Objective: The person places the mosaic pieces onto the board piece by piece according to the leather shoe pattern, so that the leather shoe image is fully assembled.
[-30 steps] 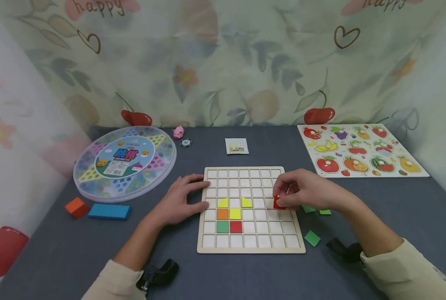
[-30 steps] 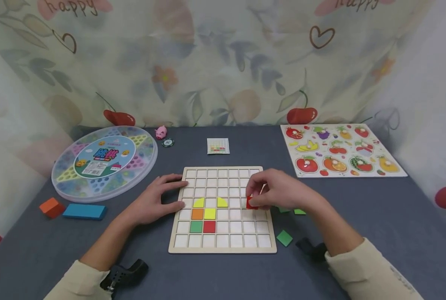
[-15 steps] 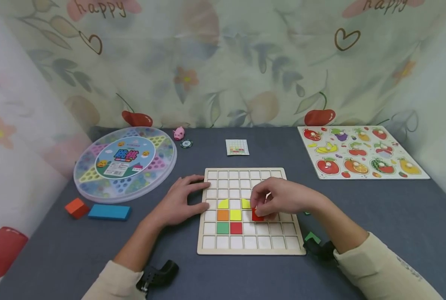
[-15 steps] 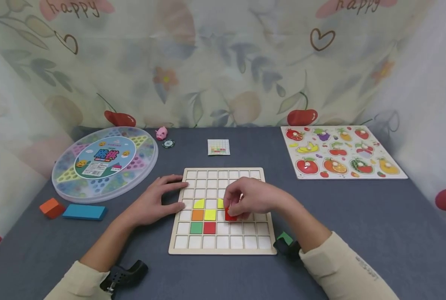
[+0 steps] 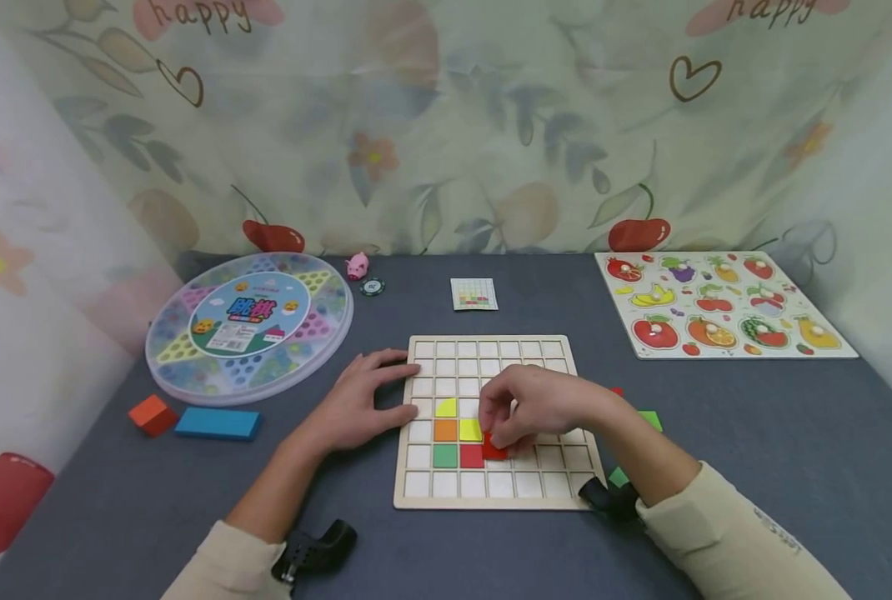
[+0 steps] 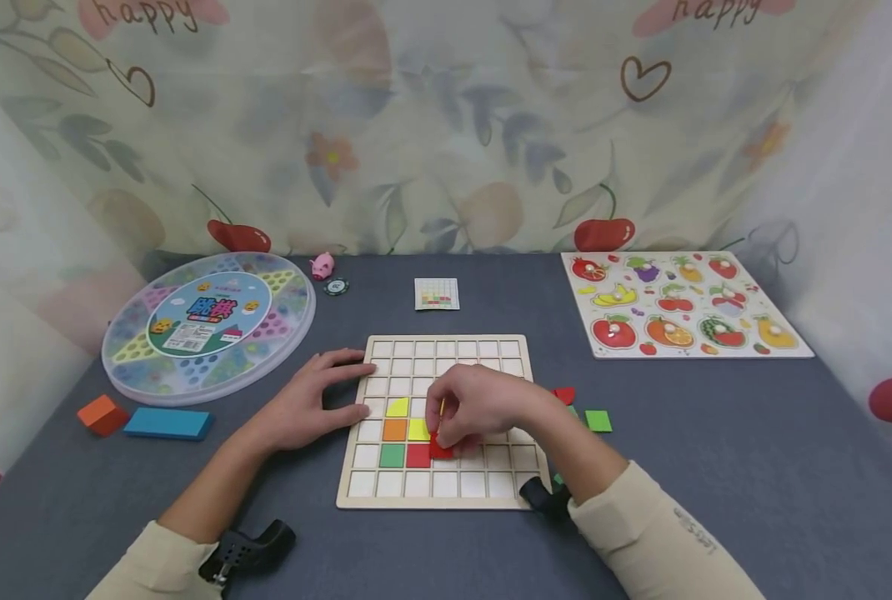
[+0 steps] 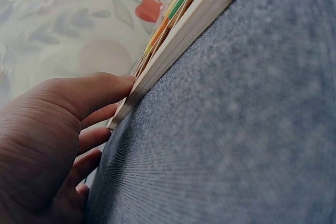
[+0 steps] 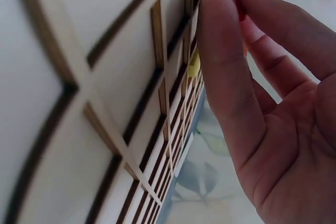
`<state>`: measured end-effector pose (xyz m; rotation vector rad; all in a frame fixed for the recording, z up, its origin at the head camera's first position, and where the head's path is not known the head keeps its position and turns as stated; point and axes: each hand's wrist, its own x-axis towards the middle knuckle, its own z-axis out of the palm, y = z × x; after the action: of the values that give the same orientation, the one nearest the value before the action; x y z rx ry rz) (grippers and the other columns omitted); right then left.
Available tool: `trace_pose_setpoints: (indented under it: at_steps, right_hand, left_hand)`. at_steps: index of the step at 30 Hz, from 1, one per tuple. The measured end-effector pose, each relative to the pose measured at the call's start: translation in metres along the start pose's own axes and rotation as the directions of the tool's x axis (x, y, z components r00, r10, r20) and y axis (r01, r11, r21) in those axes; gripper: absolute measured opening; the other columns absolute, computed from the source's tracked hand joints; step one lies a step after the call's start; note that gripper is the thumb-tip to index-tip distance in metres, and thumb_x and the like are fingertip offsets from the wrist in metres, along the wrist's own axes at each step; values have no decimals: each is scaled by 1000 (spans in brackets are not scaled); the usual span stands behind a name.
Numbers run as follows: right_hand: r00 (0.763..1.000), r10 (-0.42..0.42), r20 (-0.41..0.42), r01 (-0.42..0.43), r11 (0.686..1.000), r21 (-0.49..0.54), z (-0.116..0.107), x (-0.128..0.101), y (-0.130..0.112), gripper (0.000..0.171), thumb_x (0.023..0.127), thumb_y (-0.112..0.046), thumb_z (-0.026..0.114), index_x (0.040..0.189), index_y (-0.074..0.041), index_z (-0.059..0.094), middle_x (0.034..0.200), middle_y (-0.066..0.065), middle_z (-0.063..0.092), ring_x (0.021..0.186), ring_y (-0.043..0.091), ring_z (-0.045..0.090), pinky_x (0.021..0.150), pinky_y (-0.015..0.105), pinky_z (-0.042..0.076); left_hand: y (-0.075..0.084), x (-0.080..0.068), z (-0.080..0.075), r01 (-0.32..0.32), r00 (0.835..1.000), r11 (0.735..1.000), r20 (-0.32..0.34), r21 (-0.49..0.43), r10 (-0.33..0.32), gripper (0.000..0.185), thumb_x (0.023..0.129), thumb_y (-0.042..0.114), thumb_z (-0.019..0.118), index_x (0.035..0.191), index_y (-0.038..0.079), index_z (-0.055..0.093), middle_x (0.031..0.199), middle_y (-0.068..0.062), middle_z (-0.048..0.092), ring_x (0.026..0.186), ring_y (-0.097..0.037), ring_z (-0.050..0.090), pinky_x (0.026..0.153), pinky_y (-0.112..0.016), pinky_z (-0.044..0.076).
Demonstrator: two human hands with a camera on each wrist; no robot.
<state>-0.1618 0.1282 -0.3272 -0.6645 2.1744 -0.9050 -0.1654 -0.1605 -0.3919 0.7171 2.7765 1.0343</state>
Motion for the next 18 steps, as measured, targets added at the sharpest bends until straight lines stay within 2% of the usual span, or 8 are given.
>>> trace_pose_setpoints:
  at_steps: [8, 18]
  right_hand:
    - [999, 51, -4, -51, 999, -16, 4, 0, -3, 9, 85, 1, 76, 86, -6, 72, 71, 5, 66, 57, 17, 65, 63, 30, 60]
    - [996, 61, -72, -71, 985, -155, 9, 1, -8, 14, 83, -2, 81, 79, -13, 74, 69, 1, 63, 61, 15, 61, 62, 28, 54]
  left_hand:
    - [1, 0, -1, -4, 1000, 1000, 0, -1, 4, 57, 94, 32, 73, 147, 13, 60, 158, -16, 45, 149, -41, 35, 127, -65, 10]
    - [1, 0, -1, -4, 1000, 1000, 2, 0, 4, 57, 94, 31, 74, 146, 13, 60, 158, -16, 45, 148, -40, 36, 127, -65, 10]
